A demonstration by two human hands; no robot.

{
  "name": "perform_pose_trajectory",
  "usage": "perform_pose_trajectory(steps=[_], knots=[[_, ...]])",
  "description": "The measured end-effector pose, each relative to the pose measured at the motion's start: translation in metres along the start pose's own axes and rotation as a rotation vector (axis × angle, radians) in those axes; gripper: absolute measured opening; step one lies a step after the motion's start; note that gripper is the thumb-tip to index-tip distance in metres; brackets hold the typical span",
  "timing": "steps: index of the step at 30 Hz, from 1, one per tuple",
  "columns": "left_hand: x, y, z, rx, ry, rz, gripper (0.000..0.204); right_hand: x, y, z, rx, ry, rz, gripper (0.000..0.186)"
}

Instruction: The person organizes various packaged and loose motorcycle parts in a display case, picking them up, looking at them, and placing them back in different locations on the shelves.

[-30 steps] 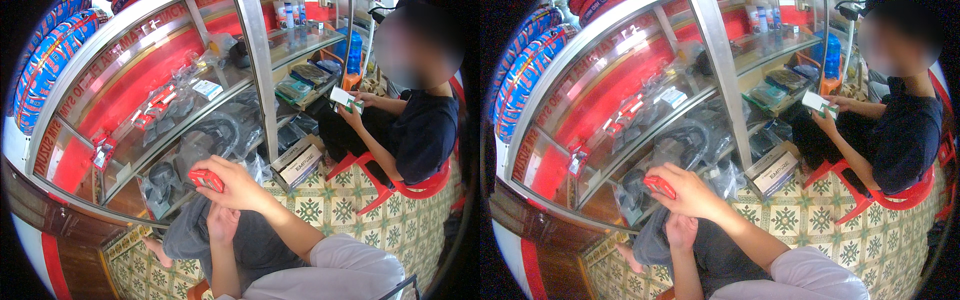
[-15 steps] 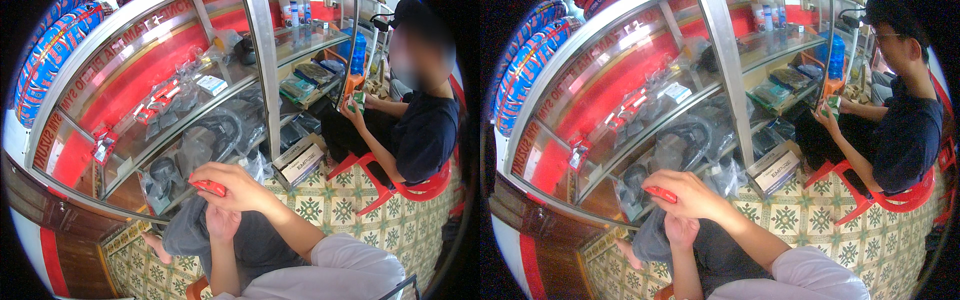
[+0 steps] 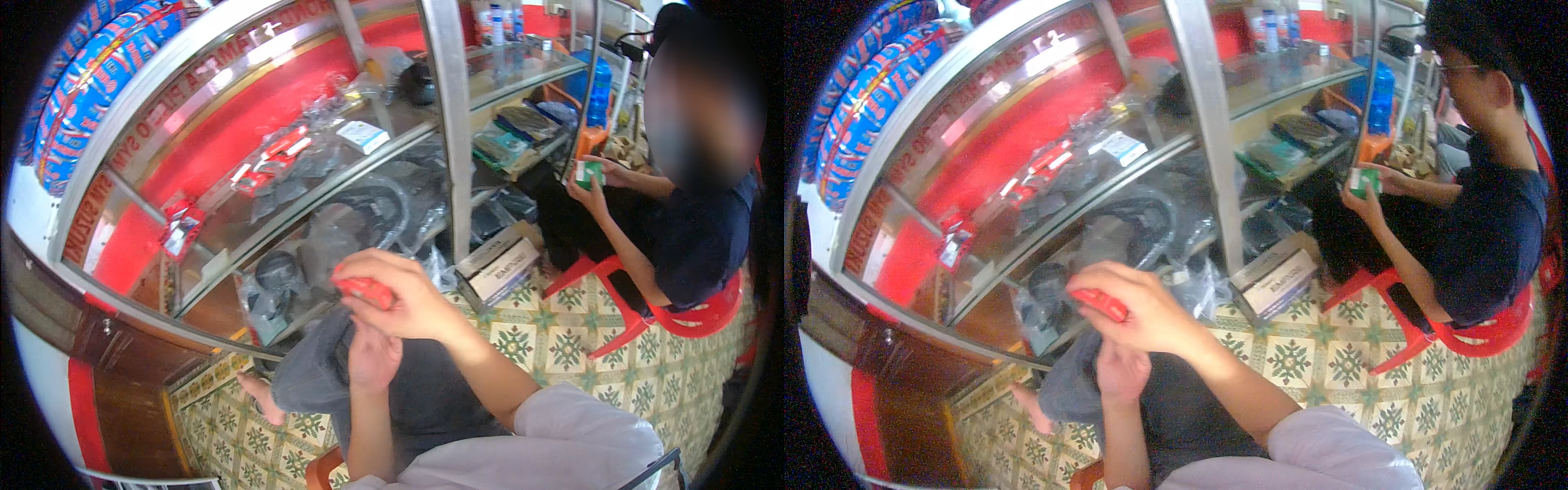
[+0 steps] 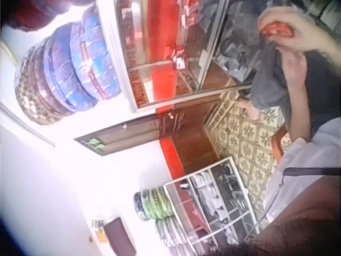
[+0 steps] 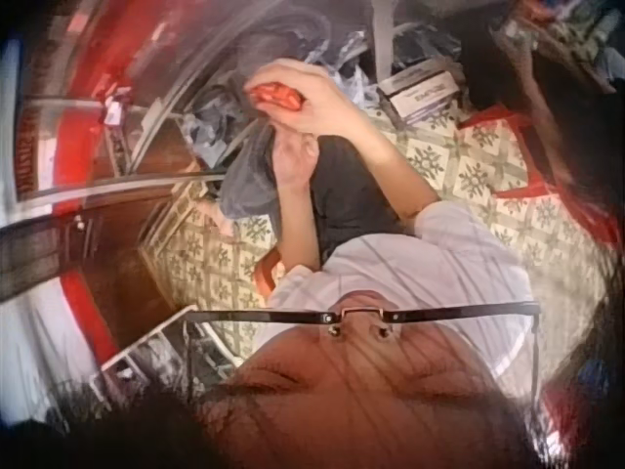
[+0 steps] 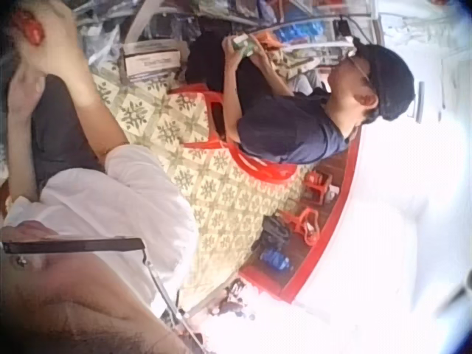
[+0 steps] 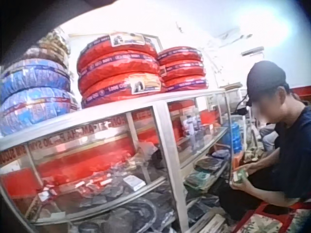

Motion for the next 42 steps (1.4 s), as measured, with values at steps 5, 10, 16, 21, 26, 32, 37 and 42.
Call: perform_pose_trajectory(steps=[5, 10, 16, 21, 26, 32, 37, 42], knots=[[-0.010, 0.036, -0.002, 0.117, -0.019, 0.218, 0.038, 0.005, 0.010, 0.000, -0.242, -0.006, -0.019, 0.041], [-0.054, 0.016, -0.004, 0.151, -0.133, 0.343, 0.040, -0.003, 0.018, -0.006, -0.526, -0.078, 0.127, 0.048], [-0.192, -0.007, 0.076, -0.325, -0.526, 1.092, 0.047, -0.001, 0.029, -0.001, -0.531, -0.149, 0.179, 0.045], [-0.322, 0.027, 0.147, -0.509, -0.461, 1.245, 0.022, -0.002, 0.017, 0.002, -0.401, -0.265, 0.422, 0.050], [-0.355, 0.046, 0.186, -0.573, -0.459, 1.331, 0.020, -0.005, 0.020, -0.001, -0.361, -0.426, 0.578, 0.052], [-0.386, 0.060, 0.203, -0.775, -0.559, 1.531, 0.033, 0.004, 0.027, 0.001, -0.374, -0.548, 0.771, 0.059], [-0.334, 0.007, 0.171, -1.008, -0.784, 2.300, 0.049, -0.012, 0.030, 0.000, -0.356, -0.462, 0.620, 0.066], [-0.183, -0.085, 0.088, 0.306, -0.430, 1.571, 0.064, -0.026, 0.025, -0.003, -0.336, -0.348, 0.503, 0.069]])
Point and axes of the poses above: each hand's wrist, its own z-axis towards the middle knuckle, its own y-axis out of the back of the hand, x = y × z, the point moved 1 cm from there along z, towards the middle knuckle, and after that the axes turned 7 degrees about z, right-handed, at the moved point
